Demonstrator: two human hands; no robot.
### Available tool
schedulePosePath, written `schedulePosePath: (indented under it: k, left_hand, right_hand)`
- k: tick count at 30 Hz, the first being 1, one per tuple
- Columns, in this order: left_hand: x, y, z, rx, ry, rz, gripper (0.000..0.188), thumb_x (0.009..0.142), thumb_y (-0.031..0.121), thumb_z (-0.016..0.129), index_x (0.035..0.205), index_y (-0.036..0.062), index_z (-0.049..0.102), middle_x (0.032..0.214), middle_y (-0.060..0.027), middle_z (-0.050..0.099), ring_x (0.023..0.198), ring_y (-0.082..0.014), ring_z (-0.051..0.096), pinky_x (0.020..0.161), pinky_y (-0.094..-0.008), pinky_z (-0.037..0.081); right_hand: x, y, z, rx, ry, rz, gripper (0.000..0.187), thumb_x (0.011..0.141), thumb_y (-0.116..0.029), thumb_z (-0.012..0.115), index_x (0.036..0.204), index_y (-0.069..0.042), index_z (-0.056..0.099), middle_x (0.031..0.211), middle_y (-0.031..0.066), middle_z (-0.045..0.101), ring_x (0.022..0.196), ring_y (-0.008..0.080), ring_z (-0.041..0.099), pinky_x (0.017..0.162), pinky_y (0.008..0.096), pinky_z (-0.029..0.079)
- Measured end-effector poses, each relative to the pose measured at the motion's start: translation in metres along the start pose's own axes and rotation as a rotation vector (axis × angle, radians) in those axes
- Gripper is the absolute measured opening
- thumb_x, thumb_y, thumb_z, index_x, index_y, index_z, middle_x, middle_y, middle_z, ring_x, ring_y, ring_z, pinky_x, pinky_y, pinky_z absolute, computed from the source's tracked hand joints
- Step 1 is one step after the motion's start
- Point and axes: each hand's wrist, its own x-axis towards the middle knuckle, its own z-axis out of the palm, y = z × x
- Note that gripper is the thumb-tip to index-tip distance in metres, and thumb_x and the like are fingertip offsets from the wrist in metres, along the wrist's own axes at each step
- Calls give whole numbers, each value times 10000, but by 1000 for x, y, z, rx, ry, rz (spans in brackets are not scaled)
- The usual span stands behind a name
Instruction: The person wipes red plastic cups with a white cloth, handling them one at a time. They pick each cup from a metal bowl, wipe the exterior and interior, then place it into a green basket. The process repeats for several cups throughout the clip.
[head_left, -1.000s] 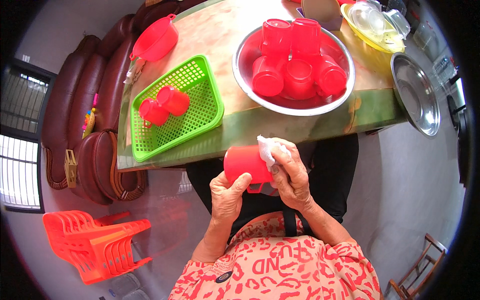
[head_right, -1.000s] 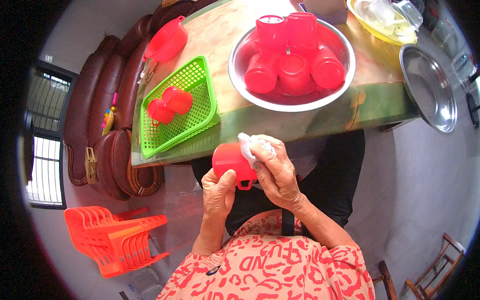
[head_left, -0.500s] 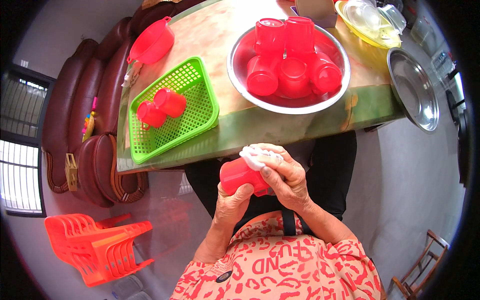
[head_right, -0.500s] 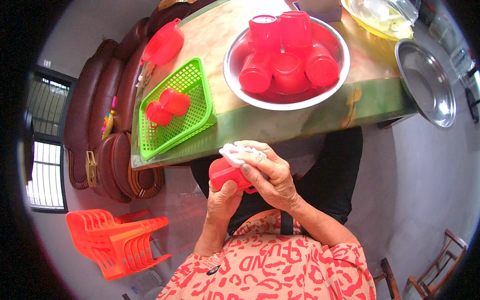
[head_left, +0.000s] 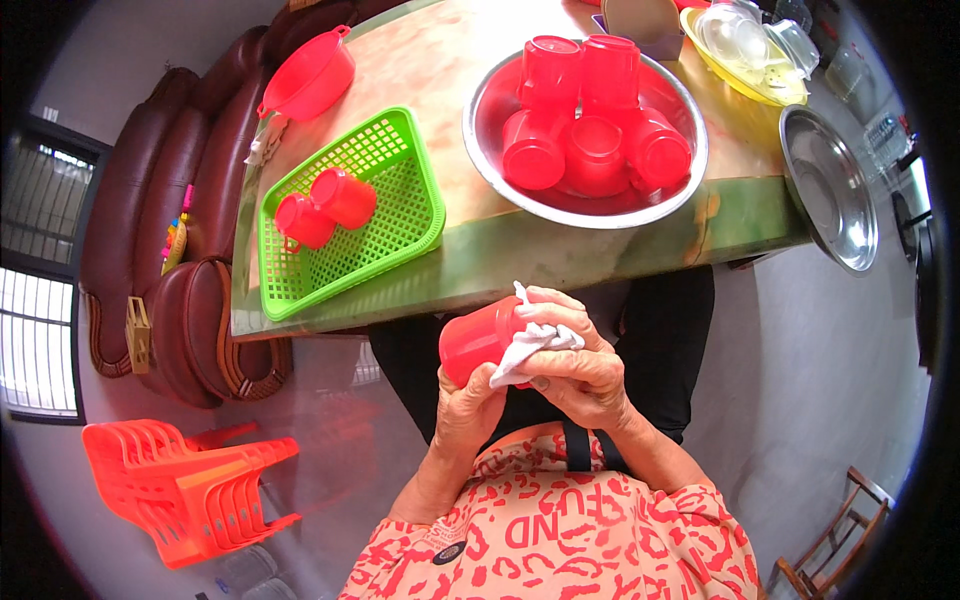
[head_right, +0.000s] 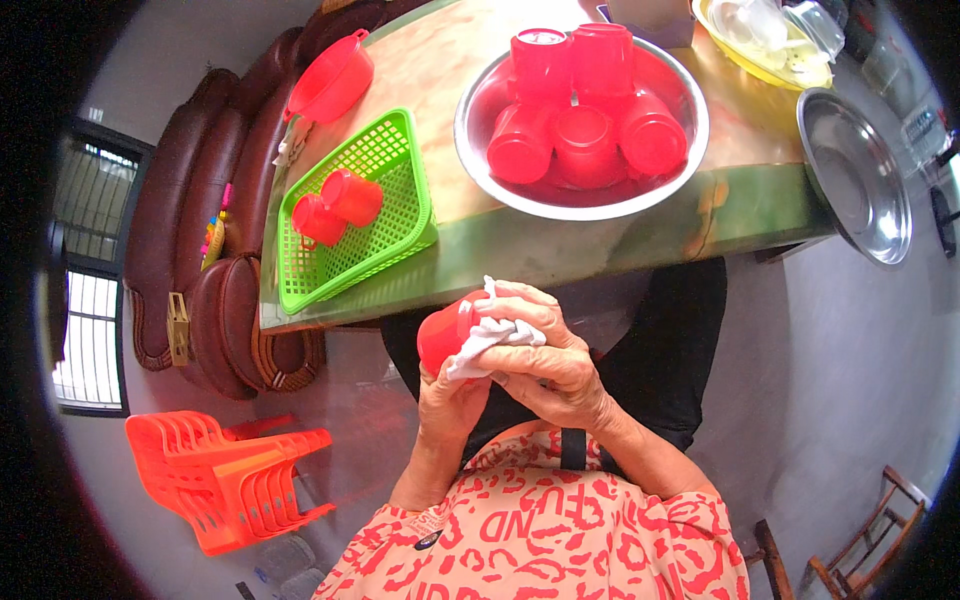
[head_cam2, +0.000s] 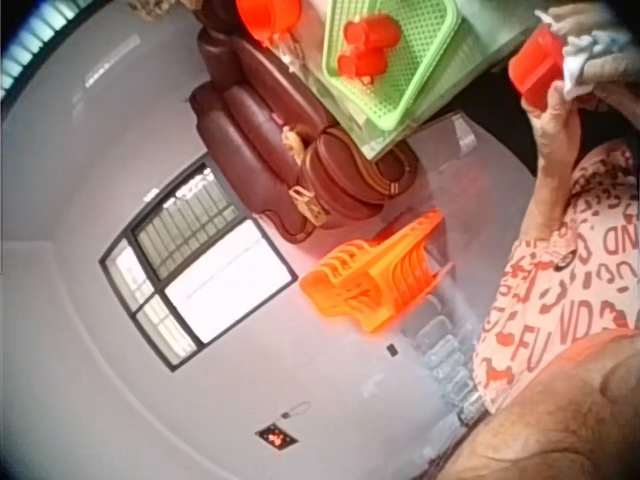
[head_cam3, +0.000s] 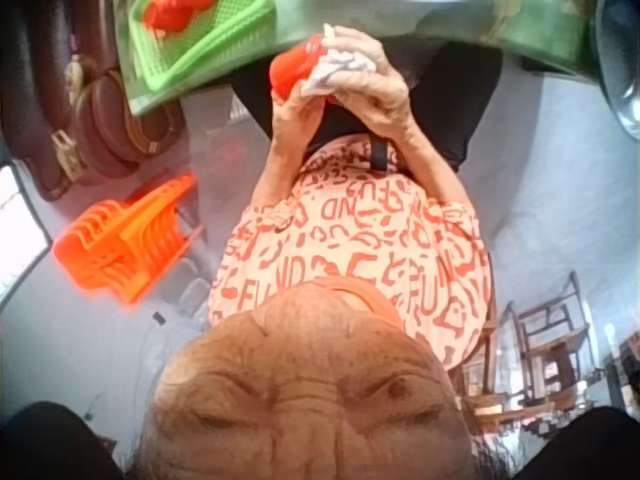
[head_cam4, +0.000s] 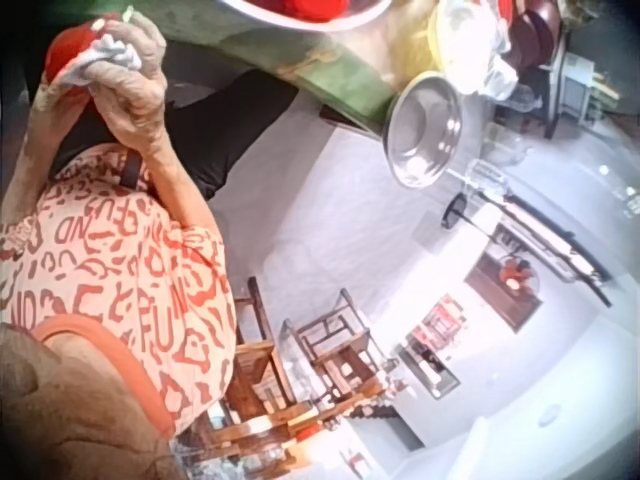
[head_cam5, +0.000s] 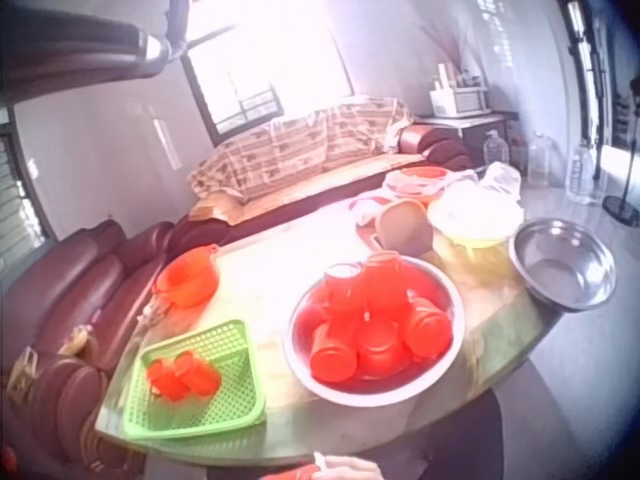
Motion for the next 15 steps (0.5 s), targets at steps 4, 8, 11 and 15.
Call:
schedulePosePath:
  k: [4, 8, 11, 15]
  left_hand:
    - [-2, 0, 1, 82, -8, 7, 647, 795, 167, 743, 1346, 24, 435, 1328, -114, 514, 1237, -258, 491, 1060, -404, 381]
    - [-3, 3, 7, 69, -11, 29, 683, 782, 175, 762, 1350, 23, 415, 1334, -115, 502, 1255, -261, 471, 1072, -406, 371]
    - [-2, 3, 10, 54, 5, 34, 670, 792, 179, 753, 1347, 24, 411, 1345, -119, 491, 1257, -258, 472, 1074, -407, 372]
    - [-2, -2, 9, 15, 40, 62, 655, 799, 169, 743, 1348, 30, 415, 1342, -111, 498, 1248, -253, 481, 1067, -406, 380]
  right_hand:
    - [12, -7, 2, -143, 39, 25, 299, 787, -9, 677, 1076, -83, 681, 1207, 144, 590, 1136, 322, 548, 964, 390, 444]
    - [13, -11, 8, -117, 116, 142, 228, 885, -35, 593, 1105, -5, 644, 1160, 182, 618, 1078, 295, 598, 934, 358, 459]
    - [7, -9, 8, -38, 182, 270, 243, 907, -44, 571, 1139, 5, 623, 1157, 204, 617, 1112, 289, 584, 950, 347, 444]
    - [1, -17, 11, 217, 281, 664, 296, 979, -166, 518, 1214, 6, 570, 968, 76, 631, 699, 111, 583, 627, 220, 482]
